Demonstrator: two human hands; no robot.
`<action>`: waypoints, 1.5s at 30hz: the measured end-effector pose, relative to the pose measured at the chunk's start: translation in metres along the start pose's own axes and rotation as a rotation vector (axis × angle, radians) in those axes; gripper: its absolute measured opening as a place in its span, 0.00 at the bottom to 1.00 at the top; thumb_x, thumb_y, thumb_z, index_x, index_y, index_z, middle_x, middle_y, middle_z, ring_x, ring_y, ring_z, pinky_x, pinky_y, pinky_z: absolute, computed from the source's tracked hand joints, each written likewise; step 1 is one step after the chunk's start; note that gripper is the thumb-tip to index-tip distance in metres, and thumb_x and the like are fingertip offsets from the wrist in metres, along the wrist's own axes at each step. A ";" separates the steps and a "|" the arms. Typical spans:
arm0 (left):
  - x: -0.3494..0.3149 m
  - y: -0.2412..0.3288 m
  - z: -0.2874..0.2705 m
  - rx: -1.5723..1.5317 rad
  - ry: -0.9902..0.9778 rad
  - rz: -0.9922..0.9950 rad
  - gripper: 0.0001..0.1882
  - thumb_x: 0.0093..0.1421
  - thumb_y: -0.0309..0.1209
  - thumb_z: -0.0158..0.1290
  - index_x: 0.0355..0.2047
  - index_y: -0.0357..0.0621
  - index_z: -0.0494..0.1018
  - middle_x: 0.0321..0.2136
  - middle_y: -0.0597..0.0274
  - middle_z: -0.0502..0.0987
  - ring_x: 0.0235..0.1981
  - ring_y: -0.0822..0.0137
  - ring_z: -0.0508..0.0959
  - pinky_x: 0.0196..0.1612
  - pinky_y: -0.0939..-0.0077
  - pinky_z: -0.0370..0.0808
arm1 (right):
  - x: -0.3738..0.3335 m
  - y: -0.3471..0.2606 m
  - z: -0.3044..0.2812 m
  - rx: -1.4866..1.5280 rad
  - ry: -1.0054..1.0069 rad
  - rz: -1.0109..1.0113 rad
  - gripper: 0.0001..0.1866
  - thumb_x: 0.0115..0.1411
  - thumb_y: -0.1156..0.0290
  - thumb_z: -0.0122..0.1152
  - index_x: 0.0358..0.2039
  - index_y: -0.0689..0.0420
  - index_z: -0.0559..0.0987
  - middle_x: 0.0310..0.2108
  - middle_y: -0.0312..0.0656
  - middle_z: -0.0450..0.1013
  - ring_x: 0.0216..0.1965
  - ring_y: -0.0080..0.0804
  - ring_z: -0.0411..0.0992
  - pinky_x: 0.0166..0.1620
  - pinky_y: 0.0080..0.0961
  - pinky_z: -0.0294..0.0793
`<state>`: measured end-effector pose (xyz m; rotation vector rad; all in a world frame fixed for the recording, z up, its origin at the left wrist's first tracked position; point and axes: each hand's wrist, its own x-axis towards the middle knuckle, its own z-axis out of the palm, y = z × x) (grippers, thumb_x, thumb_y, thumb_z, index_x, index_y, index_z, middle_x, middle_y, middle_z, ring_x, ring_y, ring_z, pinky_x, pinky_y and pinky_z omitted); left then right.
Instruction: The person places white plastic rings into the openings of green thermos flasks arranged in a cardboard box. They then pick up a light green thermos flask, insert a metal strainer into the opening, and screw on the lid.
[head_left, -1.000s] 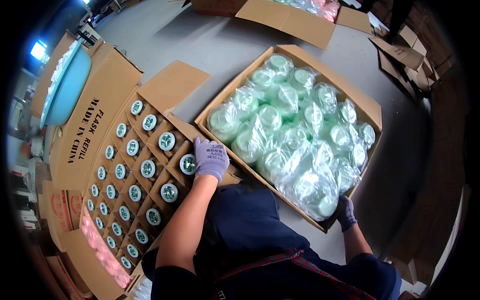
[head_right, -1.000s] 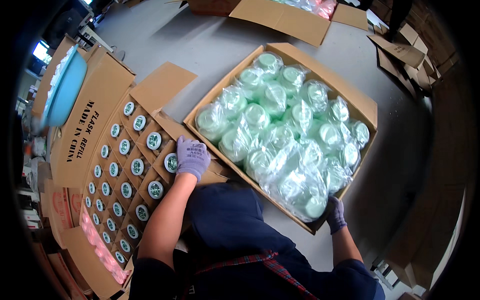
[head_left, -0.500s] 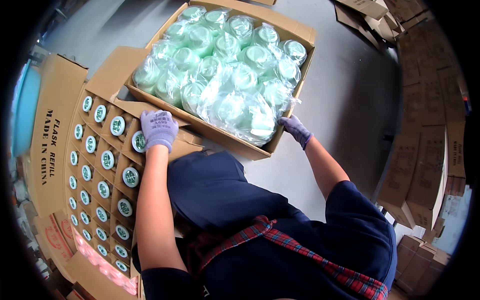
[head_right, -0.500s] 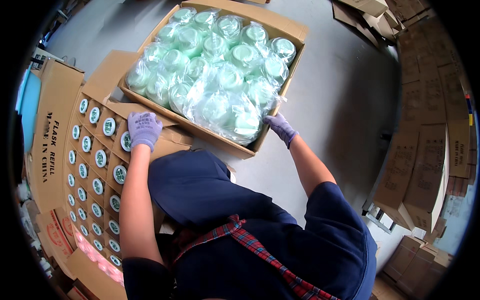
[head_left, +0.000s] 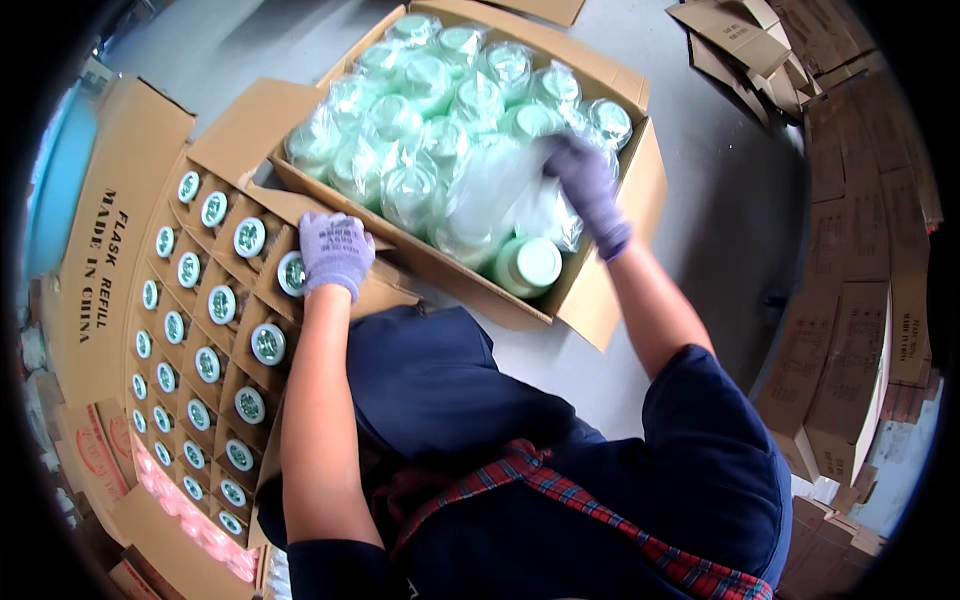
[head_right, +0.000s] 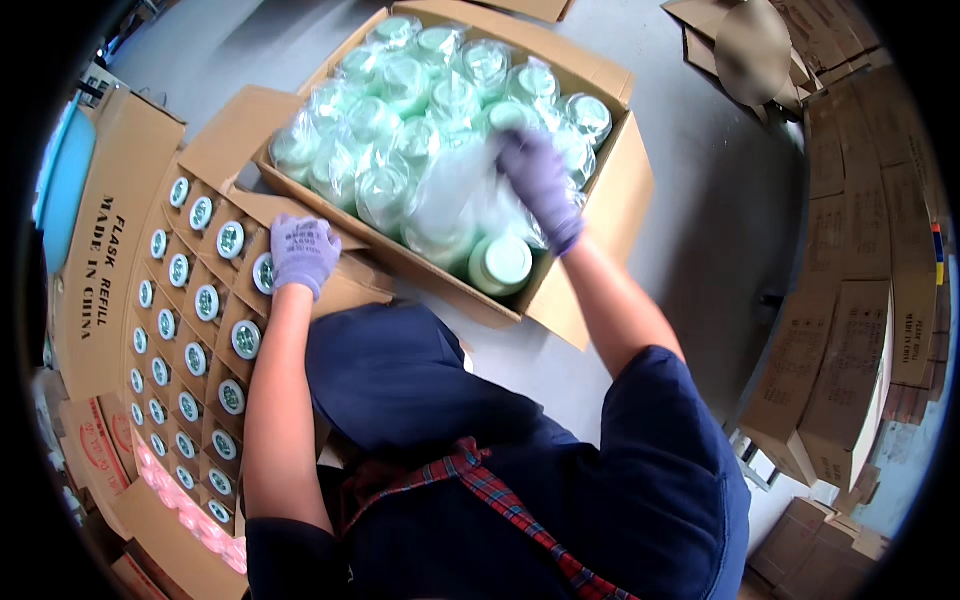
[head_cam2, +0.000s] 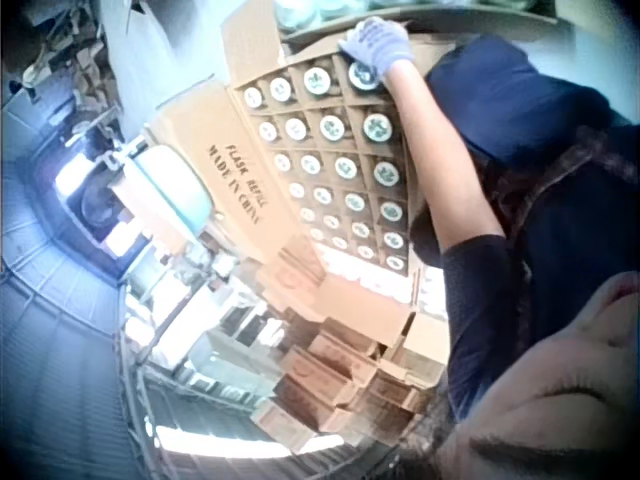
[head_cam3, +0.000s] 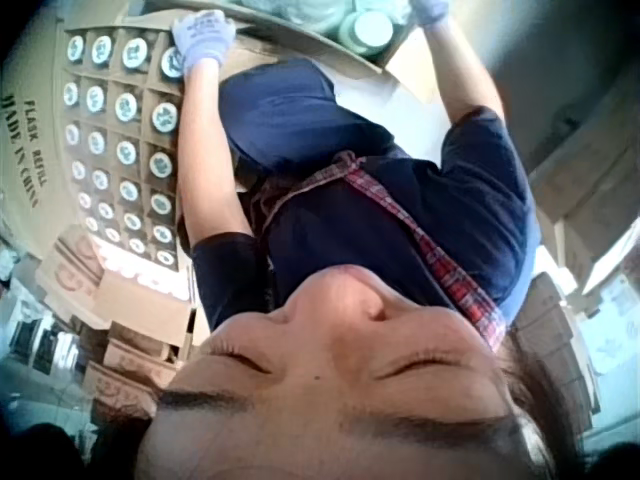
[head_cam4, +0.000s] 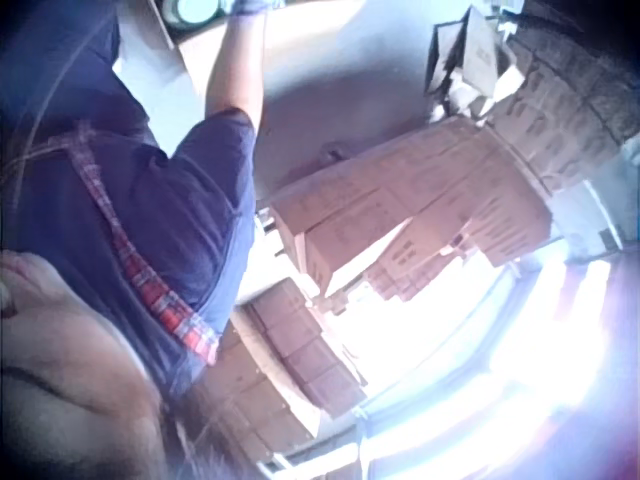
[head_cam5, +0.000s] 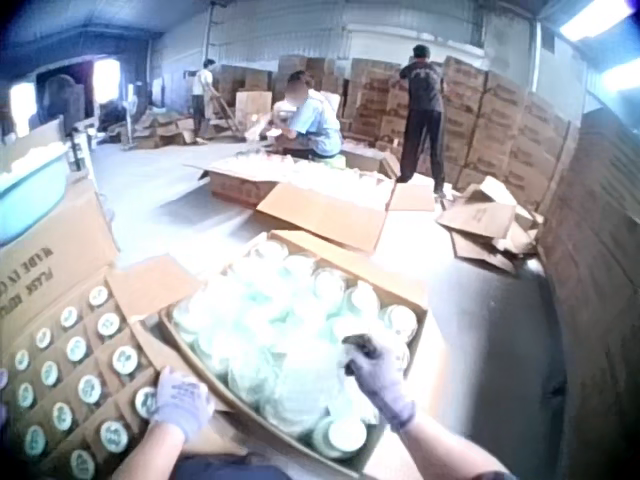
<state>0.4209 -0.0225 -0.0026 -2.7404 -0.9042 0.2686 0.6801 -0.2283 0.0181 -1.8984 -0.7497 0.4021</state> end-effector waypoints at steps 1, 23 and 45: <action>-0.001 0.001 0.001 0.004 -0.026 0.002 0.14 0.59 0.44 0.50 0.29 0.52 0.81 0.31 0.62 0.82 0.38 0.62 0.80 0.51 0.61 0.65 | 0.012 -0.025 -0.029 0.243 0.214 -0.201 0.12 0.65 0.67 0.56 0.43 0.60 0.79 0.33 0.41 0.78 0.34 0.24 0.75 0.38 0.21 0.73; -0.188 0.022 -0.116 -1.747 0.307 0.094 0.49 0.51 0.25 0.60 0.70 0.35 0.46 0.68 0.45 0.55 0.69 0.58 0.56 0.68 0.69 0.54 | -0.121 -0.149 0.040 0.924 -1.065 -0.330 0.13 0.66 0.67 0.53 0.39 0.64 0.77 0.45 0.46 0.73 0.48 0.33 0.70 0.54 0.29 0.67; -0.583 0.060 -0.001 -0.771 1.079 -1.160 0.17 0.58 0.29 0.54 0.48 0.42 0.76 0.46 0.51 0.78 0.52 0.51 0.76 0.57 0.59 0.70 | -0.381 -0.244 0.202 0.164 -1.725 -1.172 0.21 0.56 0.76 0.61 0.52 0.63 0.76 0.53 0.53 0.72 0.56 0.45 0.72 0.59 0.34 0.68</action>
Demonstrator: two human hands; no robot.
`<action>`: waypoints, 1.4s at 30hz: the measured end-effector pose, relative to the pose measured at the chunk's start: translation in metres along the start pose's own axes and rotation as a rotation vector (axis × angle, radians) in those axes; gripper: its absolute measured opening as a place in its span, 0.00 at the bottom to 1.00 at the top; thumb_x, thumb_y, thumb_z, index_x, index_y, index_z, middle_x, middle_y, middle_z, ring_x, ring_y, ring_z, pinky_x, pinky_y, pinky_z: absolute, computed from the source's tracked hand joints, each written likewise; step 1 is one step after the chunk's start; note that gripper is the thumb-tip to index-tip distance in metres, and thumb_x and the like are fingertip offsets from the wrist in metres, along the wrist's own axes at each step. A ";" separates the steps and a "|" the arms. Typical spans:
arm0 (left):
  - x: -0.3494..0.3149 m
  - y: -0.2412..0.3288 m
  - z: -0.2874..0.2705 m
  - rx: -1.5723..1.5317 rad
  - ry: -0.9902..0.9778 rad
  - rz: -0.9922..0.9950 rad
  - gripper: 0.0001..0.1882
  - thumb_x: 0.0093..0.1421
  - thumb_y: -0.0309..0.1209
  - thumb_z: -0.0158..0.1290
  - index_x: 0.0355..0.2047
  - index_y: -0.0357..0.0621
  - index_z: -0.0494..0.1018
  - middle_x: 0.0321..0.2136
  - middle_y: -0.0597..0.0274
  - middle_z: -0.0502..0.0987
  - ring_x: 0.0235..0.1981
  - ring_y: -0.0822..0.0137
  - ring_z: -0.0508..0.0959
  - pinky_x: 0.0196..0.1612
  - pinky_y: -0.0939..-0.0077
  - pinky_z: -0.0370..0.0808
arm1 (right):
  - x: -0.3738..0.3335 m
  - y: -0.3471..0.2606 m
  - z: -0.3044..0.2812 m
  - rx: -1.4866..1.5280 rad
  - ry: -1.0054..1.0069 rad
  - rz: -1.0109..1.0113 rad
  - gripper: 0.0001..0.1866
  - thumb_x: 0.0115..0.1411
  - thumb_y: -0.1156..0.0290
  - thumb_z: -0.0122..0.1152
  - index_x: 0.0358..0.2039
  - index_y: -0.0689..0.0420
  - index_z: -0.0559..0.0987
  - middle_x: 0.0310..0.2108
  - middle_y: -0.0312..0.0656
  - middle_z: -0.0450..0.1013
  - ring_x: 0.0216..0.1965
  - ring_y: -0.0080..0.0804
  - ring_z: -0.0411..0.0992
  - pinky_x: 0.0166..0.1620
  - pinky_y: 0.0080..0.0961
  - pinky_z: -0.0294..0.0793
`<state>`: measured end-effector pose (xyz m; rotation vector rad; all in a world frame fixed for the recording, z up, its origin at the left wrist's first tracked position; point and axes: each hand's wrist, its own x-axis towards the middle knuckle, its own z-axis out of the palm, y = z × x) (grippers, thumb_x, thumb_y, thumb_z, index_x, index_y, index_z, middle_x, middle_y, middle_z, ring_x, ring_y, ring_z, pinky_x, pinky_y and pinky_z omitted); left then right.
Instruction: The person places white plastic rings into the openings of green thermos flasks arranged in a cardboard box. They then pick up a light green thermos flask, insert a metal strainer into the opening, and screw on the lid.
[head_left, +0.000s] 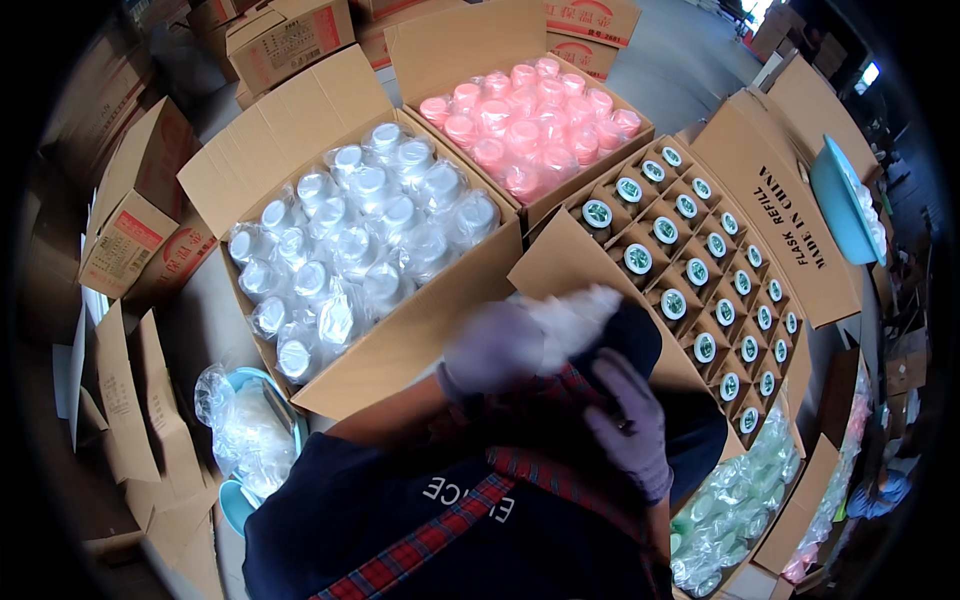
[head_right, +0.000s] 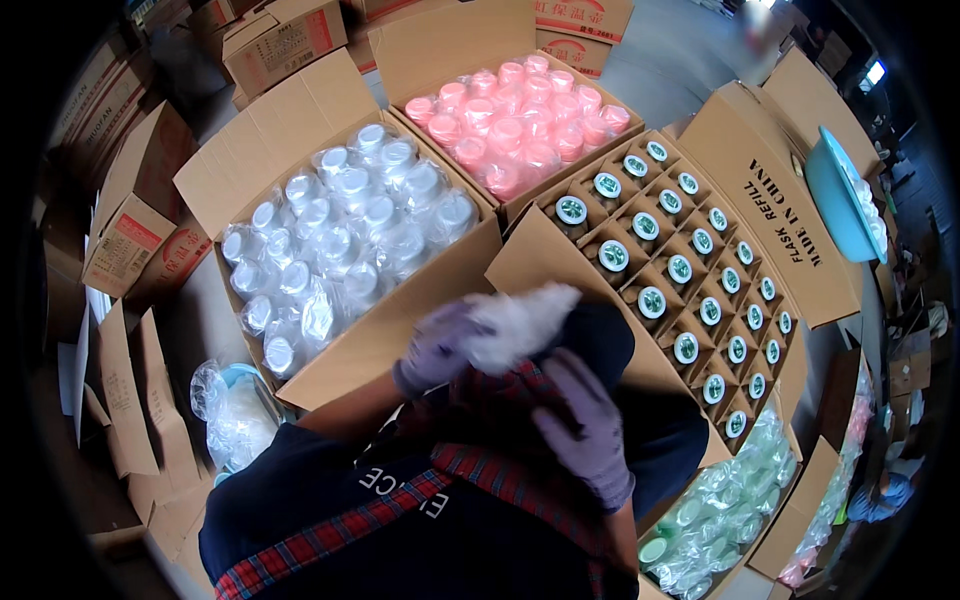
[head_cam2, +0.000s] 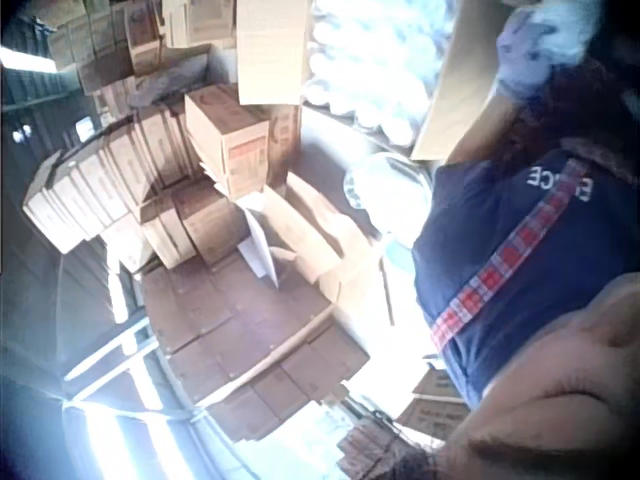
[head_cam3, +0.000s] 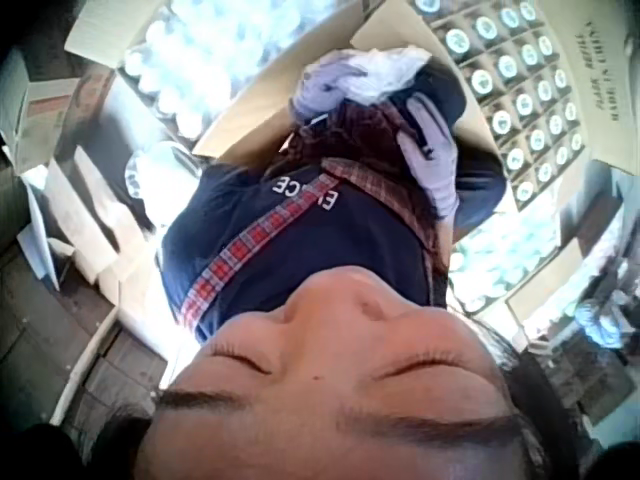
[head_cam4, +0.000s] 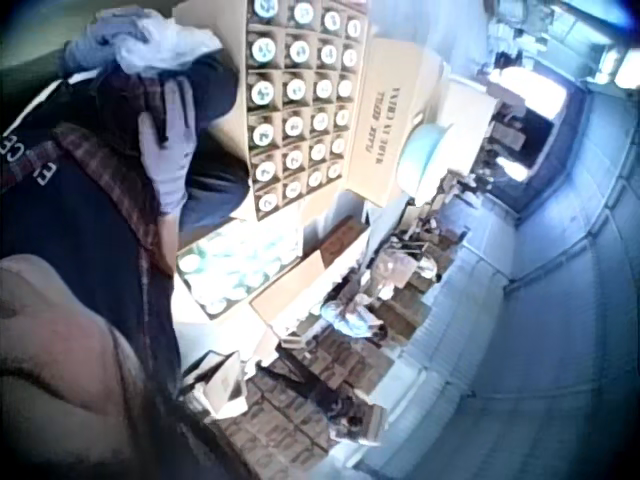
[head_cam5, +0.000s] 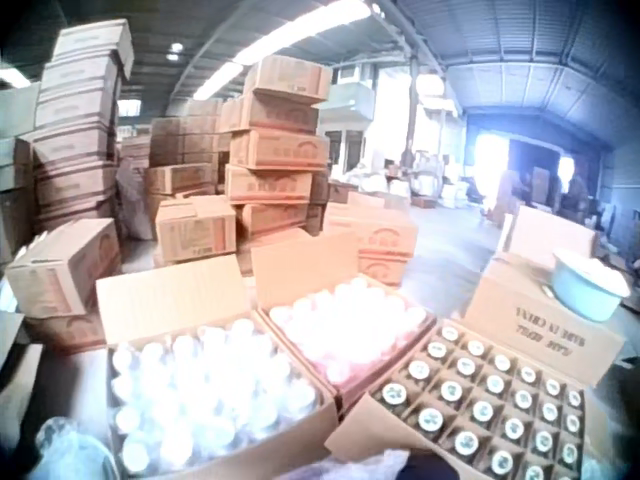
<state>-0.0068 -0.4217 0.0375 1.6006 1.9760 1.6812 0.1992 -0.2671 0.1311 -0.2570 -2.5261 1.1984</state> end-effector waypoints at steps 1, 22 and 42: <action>0.009 -0.022 -0.014 0.065 0.202 -0.109 0.16 0.57 0.28 0.53 0.47 0.42 0.76 0.43 0.51 0.79 0.51 0.52 0.77 0.55 0.62 0.72 | -0.010 0.014 -0.010 -0.005 0.228 0.059 0.22 0.57 0.78 0.59 0.54 0.63 0.74 0.55 0.54 0.71 0.57 0.44 0.71 0.60 0.34 0.67; 0.207 -0.290 0.093 -0.144 -0.246 -0.583 0.27 0.70 0.40 0.39 0.62 0.33 0.62 0.61 0.50 0.67 0.61 0.57 0.67 0.65 0.67 0.60 | -0.199 0.058 -0.079 -0.091 0.712 0.780 0.19 0.64 0.67 0.57 0.53 0.60 0.75 0.48 0.46 0.75 0.51 0.37 0.75 0.54 0.30 0.72; 0.107 -0.137 0.019 -0.123 -0.024 -0.289 0.23 0.66 0.33 0.49 0.57 0.30 0.69 0.55 0.48 0.72 0.53 0.51 0.74 0.61 0.60 0.69 | -0.453 0.197 -0.072 -0.536 0.874 1.720 0.29 0.56 0.48 0.60 0.51 0.56 0.78 0.48 0.54 0.76 0.50 0.51 0.74 0.53 0.40 0.73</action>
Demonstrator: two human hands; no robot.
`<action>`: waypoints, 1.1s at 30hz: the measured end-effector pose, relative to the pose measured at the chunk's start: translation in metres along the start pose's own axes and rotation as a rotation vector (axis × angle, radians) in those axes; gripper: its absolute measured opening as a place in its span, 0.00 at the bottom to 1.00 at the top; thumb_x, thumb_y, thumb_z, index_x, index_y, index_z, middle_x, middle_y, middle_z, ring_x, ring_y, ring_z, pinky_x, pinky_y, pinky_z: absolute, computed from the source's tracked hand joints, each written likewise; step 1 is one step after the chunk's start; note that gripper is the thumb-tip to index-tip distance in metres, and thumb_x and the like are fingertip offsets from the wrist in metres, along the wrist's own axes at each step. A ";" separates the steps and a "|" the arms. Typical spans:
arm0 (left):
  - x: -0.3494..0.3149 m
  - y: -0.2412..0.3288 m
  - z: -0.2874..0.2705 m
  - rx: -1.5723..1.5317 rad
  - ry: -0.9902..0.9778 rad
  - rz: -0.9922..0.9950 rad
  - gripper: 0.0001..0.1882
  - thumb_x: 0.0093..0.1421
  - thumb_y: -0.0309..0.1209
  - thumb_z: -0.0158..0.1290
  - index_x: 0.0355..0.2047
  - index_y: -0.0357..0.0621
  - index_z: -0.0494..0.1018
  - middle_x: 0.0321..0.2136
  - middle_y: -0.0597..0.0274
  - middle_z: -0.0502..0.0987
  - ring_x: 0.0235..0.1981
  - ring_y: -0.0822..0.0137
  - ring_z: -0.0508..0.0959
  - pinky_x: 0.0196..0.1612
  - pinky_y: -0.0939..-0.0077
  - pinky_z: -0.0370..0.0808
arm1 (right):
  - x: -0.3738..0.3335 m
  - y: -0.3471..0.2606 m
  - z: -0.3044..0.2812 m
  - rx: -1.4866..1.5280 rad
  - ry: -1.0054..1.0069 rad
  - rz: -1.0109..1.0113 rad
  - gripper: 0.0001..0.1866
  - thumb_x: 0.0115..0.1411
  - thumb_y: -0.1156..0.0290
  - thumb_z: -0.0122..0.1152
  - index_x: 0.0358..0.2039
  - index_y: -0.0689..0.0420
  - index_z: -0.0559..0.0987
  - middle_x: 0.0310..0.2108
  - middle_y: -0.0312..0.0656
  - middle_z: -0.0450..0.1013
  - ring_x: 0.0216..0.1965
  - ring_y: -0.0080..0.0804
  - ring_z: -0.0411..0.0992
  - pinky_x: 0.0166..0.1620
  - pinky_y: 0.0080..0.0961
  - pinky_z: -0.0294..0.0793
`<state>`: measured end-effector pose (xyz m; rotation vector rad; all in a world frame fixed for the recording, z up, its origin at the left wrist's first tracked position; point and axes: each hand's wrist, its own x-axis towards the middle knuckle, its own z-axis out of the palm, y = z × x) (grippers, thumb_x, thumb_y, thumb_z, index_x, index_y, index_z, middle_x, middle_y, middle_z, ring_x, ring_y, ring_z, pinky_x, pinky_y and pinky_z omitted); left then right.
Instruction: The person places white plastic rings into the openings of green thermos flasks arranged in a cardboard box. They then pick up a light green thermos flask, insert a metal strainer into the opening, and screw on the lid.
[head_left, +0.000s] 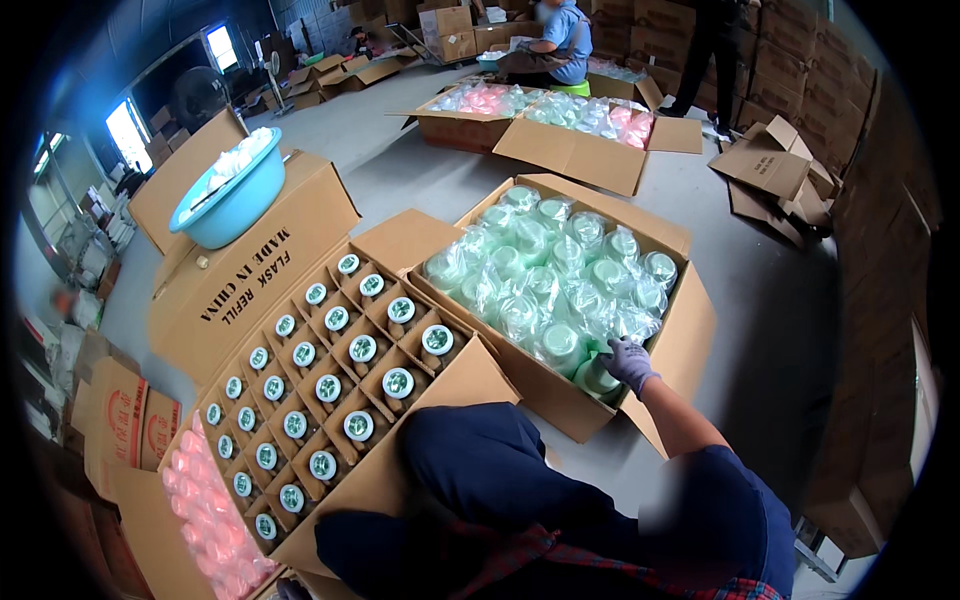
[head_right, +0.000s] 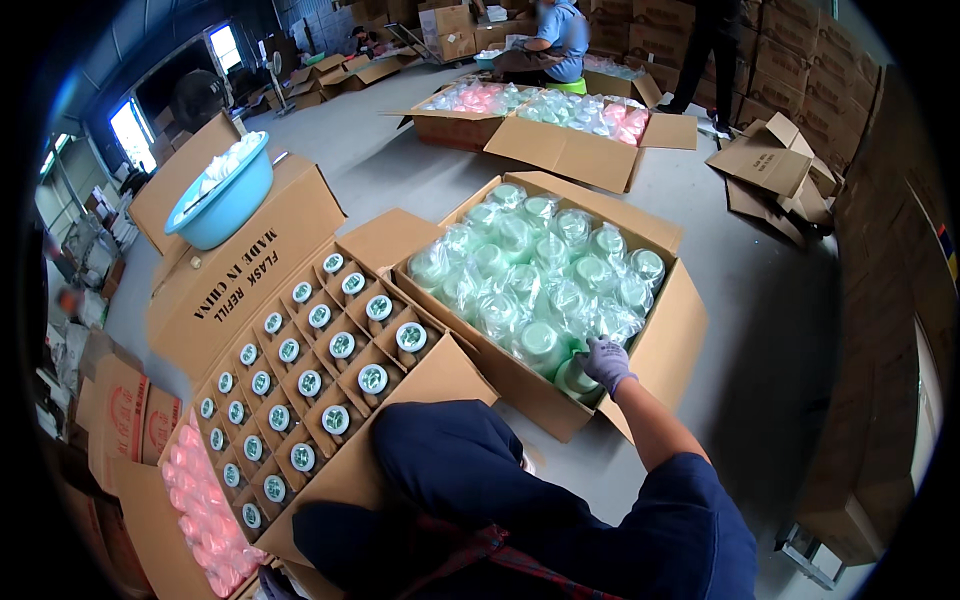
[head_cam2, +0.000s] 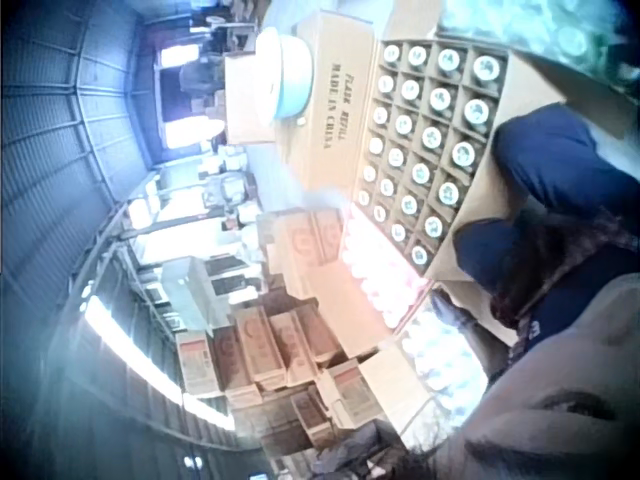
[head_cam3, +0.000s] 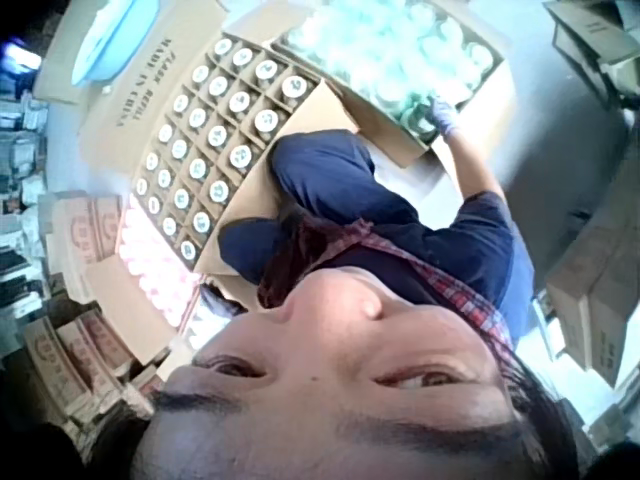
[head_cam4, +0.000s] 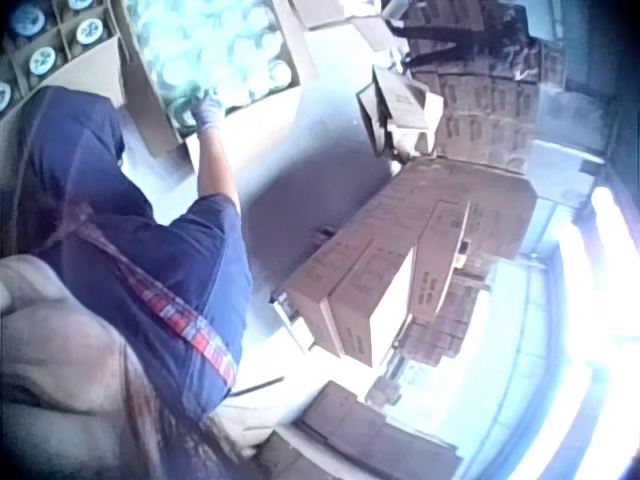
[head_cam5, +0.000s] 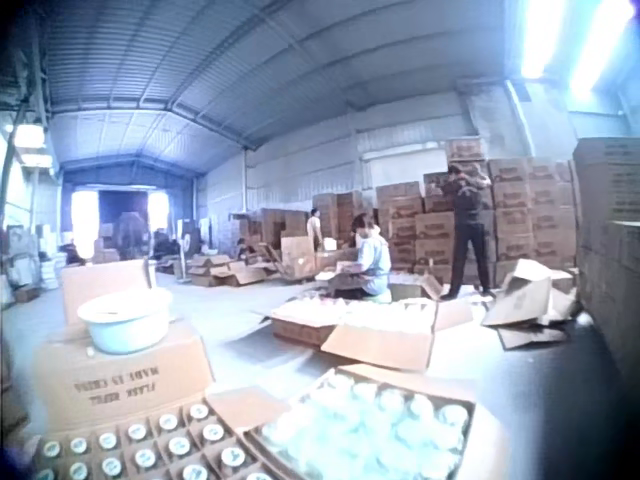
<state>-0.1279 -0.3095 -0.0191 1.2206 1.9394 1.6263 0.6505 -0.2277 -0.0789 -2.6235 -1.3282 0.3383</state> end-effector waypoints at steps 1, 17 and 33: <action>0.003 0.003 0.004 -0.048 -0.028 0.051 0.23 0.66 0.33 0.49 0.57 0.30 0.69 0.55 0.48 0.73 0.53 0.51 0.75 0.61 0.59 0.69 | 0.015 -0.008 0.002 0.049 -0.263 0.053 0.35 0.56 0.40 0.57 0.54 0.55 0.76 0.53 0.54 0.73 0.53 0.49 0.73 0.55 0.39 0.72; -0.039 0.081 0.024 0.232 -0.062 0.017 0.18 0.64 0.31 0.54 0.50 0.31 0.75 0.48 0.50 0.79 0.50 0.59 0.77 0.56 0.68 0.72 | 0.086 -0.059 0.111 -0.683 -0.644 0.377 0.25 0.58 0.62 0.62 0.58 0.42 0.75 0.58 0.31 0.70 0.58 0.38 0.70 0.58 0.58 0.66; -0.028 0.099 0.030 0.362 -0.117 0.110 0.19 0.64 0.37 0.54 0.48 0.34 0.77 0.46 0.49 0.80 0.48 0.57 0.78 0.55 0.65 0.72 | 0.109 -0.055 0.007 -0.836 -0.613 0.139 0.11 0.53 0.60 0.66 0.37 0.46 0.85 0.31 0.32 0.78 0.29 0.34 0.76 0.26 0.52 0.76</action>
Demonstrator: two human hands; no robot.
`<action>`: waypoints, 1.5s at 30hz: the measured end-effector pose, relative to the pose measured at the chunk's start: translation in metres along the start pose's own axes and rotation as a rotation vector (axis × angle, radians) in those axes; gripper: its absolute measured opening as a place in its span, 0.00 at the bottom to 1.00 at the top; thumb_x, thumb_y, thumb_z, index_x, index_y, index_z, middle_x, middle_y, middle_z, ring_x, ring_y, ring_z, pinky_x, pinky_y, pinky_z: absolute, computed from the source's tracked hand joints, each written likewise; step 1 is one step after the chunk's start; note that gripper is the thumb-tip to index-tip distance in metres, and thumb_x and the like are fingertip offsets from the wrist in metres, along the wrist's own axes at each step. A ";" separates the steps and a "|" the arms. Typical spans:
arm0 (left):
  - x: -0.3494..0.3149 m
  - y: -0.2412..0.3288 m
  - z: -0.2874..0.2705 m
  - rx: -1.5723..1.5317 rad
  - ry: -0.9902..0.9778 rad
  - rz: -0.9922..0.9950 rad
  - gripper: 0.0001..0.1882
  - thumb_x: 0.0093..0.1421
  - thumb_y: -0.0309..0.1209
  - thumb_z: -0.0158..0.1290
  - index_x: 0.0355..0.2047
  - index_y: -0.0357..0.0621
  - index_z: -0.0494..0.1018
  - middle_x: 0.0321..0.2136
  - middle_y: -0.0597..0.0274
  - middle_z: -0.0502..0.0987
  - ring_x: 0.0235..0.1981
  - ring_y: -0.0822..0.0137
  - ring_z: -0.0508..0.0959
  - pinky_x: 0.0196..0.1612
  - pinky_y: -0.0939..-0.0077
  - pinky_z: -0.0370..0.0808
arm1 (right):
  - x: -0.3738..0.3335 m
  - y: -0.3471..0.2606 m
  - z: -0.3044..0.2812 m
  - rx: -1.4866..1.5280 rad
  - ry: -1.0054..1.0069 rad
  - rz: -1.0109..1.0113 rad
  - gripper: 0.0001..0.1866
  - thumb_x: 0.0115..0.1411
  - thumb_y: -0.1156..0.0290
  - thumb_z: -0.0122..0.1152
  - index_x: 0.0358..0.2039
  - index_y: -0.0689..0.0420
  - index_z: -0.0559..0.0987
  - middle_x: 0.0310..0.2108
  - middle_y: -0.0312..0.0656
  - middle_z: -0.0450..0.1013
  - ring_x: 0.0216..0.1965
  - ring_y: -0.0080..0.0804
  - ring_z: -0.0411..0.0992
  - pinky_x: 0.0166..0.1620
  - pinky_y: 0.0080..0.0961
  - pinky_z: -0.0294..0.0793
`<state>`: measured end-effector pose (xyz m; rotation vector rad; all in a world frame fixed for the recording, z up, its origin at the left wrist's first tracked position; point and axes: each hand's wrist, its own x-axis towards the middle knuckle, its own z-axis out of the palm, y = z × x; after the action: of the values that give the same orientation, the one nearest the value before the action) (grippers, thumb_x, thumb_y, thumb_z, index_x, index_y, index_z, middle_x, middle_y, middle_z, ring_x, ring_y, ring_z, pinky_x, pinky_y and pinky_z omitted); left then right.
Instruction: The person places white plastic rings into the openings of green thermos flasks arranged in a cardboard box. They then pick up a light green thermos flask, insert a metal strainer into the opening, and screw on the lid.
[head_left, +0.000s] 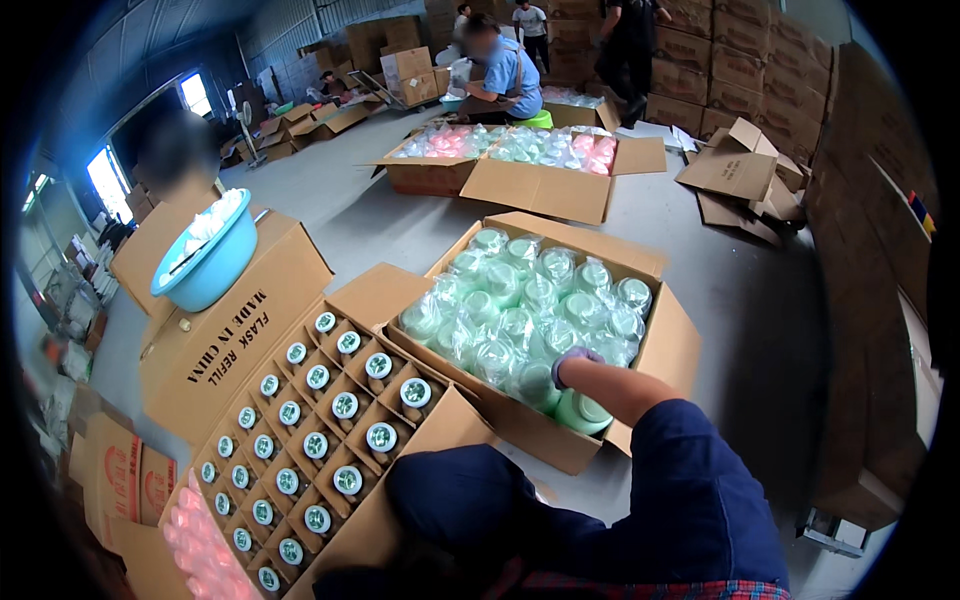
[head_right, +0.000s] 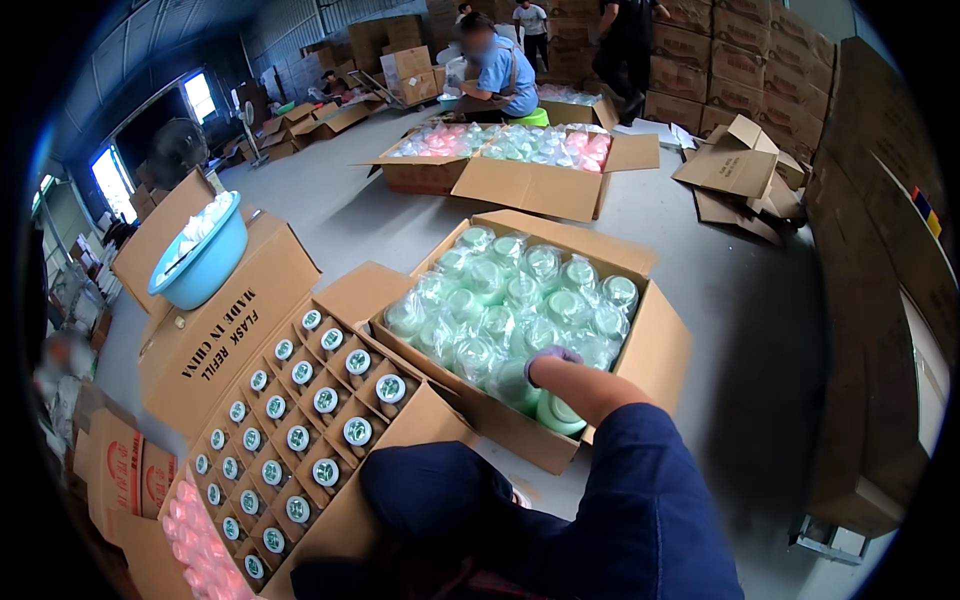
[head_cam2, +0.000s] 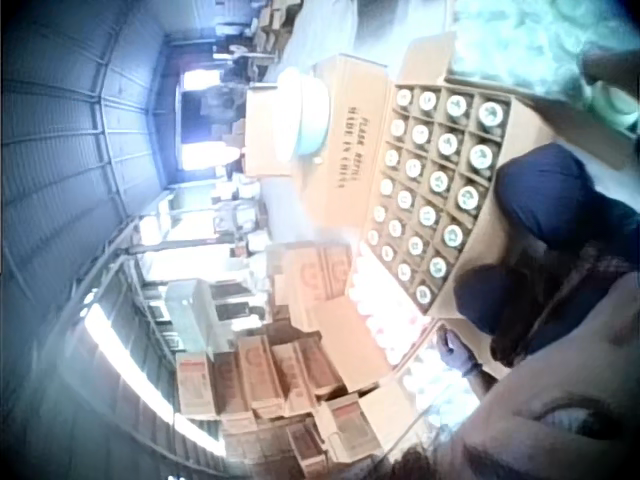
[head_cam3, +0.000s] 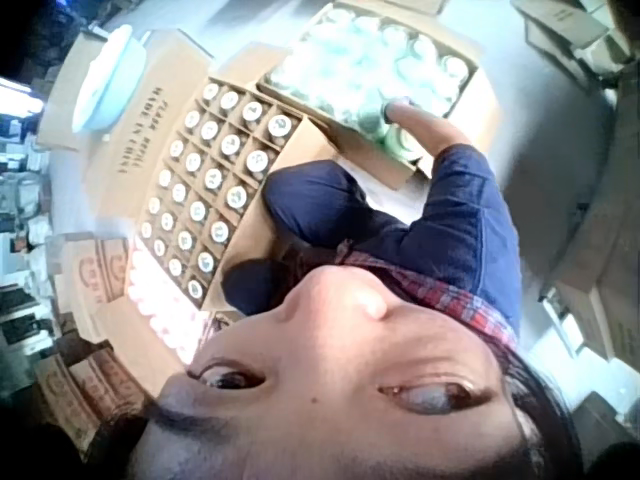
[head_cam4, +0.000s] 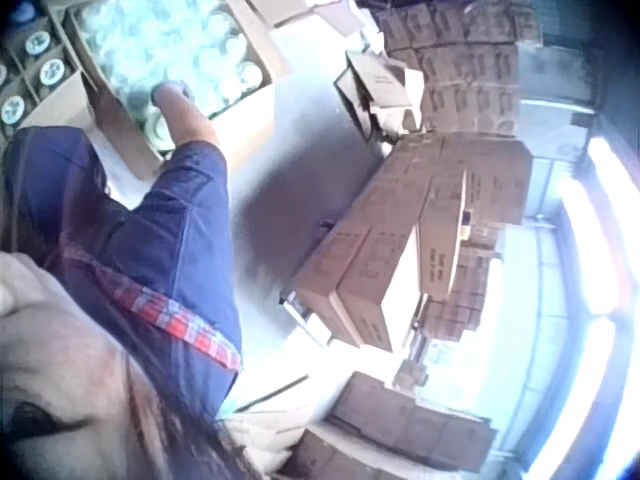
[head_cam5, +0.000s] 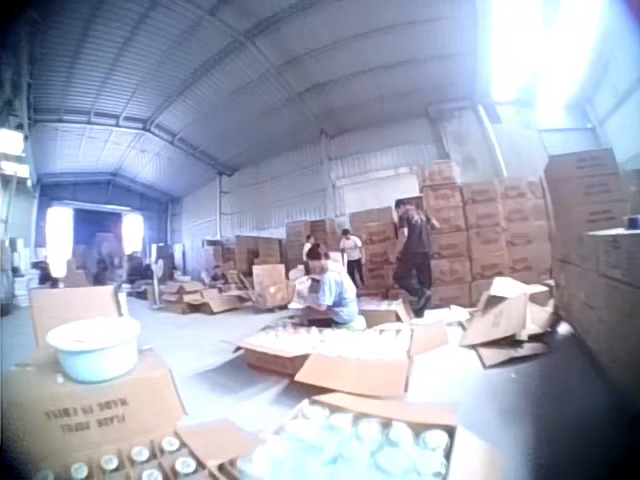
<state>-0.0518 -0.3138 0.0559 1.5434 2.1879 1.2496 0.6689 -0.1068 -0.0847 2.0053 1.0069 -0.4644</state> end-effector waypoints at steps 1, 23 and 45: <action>-0.004 -0.003 0.001 0.004 -0.009 0.001 0.19 0.64 0.36 0.54 0.48 0.34 0.77 0.46 0.49 0.80 0.48 0.57 0.78 0.55 0.66 0.72 | 0.002 0.018 -0.006 0.069 0.024 -0.225 0.14 0.55 0.56 0.62 0.39 0.46 0.85 0.32 0.34 0.78 0.33 0.38 0.77 0.29 0.58 0.75; 0.027 0.143 0.083 -0.235 -0.005 0.658 0.18 0.63 0.33 0.52 0.50 0.36 0.71 0.45 0.51 0.75 0.43 0.58 0.76 0.46 0.66 0.72 | -0.368 -0.145 0.028 1.134 0.697 -1.491 0.16 0.63 0.63 0.58 0.45 0.62 0.76 0.48 0.52 0.72 0.50 0.44 0.71 0.52 0.34 0.72; 0.004 0.128 0.105 -0.373 -0.239 0.385 0.14 0.46 0.25 0.65 0.35 0.34 0.79 0.30 0.52 0.80 0.31 0.58 0.80 0.36 0.71 0.76 | -0.299 0.053 0.086 1.156 -0.002 -1.143 0.45 0.53 0.61 0.72 0.66 0.62 0.59 0.56 0.48 0.68 0.58 0.36 0.67 0.61 0.31 0.66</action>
<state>0.0945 -0.2418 0.0830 1.8819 1.4559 1.3896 0.5309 -0.3389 0.0778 2.0485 2.1590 -2.0065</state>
